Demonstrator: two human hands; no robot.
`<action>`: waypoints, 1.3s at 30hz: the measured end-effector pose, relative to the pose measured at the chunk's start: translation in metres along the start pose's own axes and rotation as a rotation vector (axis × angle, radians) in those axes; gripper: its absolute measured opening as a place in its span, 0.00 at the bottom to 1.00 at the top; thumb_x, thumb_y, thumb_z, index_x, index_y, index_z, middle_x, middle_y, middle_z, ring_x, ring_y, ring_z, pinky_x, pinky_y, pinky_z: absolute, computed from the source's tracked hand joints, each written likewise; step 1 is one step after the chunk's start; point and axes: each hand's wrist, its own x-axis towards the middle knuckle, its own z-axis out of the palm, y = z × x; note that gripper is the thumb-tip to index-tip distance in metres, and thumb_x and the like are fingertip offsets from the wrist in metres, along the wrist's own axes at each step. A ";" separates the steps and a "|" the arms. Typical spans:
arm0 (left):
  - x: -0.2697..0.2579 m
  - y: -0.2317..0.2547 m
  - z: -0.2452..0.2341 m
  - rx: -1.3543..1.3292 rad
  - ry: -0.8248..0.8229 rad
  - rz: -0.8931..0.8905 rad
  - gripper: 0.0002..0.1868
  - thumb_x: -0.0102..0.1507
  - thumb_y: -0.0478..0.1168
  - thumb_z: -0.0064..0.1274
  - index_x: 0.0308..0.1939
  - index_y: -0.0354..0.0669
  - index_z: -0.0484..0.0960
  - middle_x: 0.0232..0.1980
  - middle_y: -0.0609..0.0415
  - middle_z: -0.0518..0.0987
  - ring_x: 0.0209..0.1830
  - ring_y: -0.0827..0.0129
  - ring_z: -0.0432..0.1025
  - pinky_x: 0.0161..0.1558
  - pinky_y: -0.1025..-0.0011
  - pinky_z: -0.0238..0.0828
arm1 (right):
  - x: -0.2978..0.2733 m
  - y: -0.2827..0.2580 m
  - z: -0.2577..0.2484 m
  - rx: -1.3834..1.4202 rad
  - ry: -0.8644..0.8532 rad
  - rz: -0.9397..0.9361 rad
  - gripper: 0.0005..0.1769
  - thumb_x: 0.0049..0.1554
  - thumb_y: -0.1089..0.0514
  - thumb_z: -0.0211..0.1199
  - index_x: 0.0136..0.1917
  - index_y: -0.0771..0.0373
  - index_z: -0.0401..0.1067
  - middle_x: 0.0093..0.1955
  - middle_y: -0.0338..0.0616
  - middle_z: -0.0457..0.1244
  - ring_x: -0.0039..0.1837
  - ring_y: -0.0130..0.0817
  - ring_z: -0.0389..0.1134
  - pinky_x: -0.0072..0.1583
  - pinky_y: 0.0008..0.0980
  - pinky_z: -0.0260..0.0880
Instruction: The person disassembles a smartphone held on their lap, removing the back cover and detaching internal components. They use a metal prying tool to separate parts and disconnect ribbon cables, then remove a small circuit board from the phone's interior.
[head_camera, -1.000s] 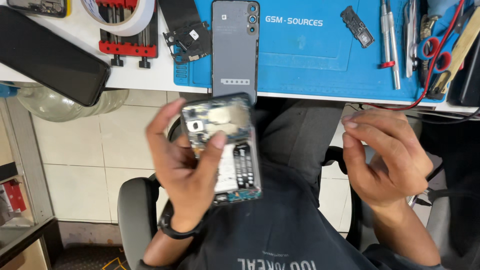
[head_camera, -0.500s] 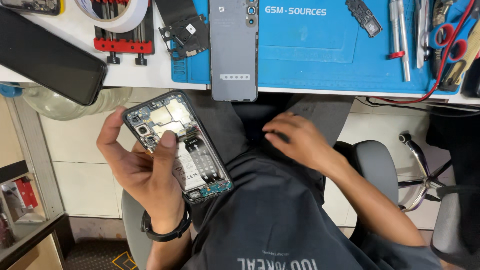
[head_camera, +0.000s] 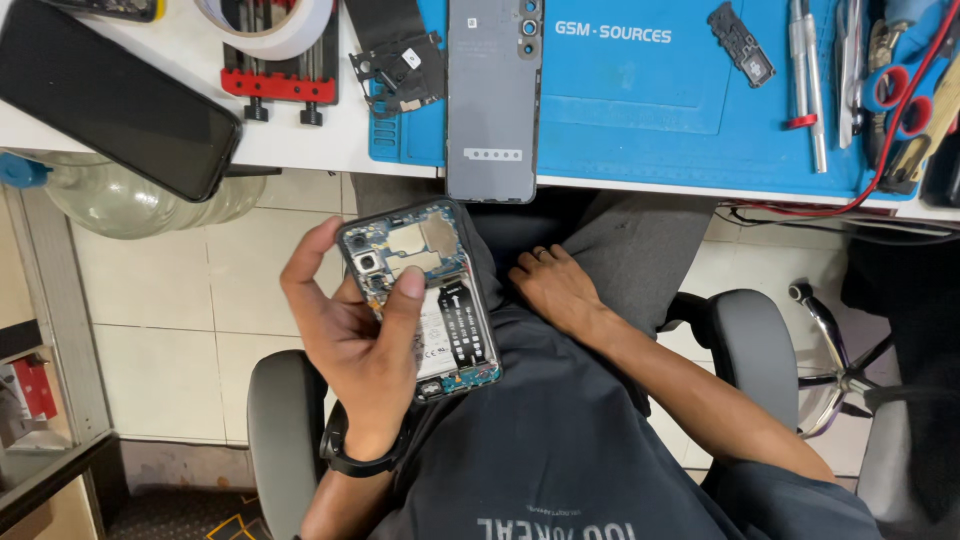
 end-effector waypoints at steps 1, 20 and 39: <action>-0.001 -0.002 0.001 -0.003 0.005 0.009 0.33 0.72 0.33 0.62 0.77 0.45 0.62 0.49 0.42 0.87 0.39 0.74 0.75 0.44 0.75 0.71 | 0.000 0.000 0.002 -0.007 0.006 -0.006 0.10 0.62 0.57 0.57 0.49 0.49 0.80 0.52 0.43 0.71 0.54 0.47 0.72 0.55 0.48 0.68; -0.014 -0.016 0.038 0.096 -0.331 -0.066 0.32 0.71 0.35 0.60 0.78 0.43 0.65 0.46 0.48 0.90 0.41 0.76 0.78 0.45 0.76 0.76 | -0.094 0.019 -0.288 0.445 0.635 0.147 0.04 0.62 0.62 0.75 0.51 0.62 0.82 0.50 0.44 0.73 0.49 0.37 0.74 0.55 0.33 0.73; -0.031 0.011 0.048 0.142 -0.480 -0.160 0.34 0.70 0.37 0.61 0.78 0.47 0.65 0.39 0.56 0.87 0.32 0.78 0.74 0.39 0.75 0.74 | -0.065 0.013 -0.317 0.209 0.602 -0.135 0.09 0.69 0.61 0.69 0.61 0.64 0.75 0.56 0.49 0.69 0.52 0.48 0.69 0.50 0.45 0.69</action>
